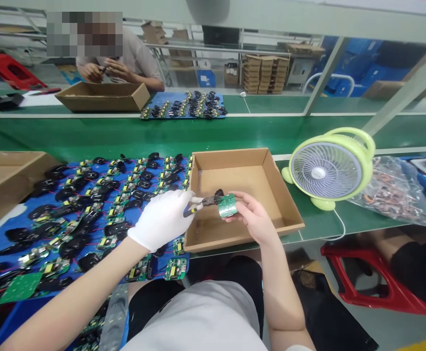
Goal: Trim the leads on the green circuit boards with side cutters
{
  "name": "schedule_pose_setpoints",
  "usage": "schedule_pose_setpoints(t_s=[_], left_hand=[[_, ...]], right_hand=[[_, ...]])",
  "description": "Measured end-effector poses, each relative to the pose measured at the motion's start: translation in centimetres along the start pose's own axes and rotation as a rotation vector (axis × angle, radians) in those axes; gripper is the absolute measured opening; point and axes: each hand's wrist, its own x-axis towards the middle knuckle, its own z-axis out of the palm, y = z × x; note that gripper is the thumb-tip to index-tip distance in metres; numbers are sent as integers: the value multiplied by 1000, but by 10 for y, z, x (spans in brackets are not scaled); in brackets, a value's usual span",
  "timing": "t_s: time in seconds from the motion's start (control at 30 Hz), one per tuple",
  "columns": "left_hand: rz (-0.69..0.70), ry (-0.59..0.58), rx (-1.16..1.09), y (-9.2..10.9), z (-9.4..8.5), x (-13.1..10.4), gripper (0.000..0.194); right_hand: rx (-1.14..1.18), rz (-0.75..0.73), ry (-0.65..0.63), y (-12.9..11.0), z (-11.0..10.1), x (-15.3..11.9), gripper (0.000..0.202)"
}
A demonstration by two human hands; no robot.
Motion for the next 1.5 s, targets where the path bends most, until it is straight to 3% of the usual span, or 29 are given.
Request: schedule_pose_setpoints(t_s=[0.97,1.5], left_hand=[[40,-68,-57,-8,3,14,20],[45,4,-104,3,0,20,17]], right_hand=[[-66,19,-17,1,-2,3,43],[-40,41,31,-2,0,2,42]])
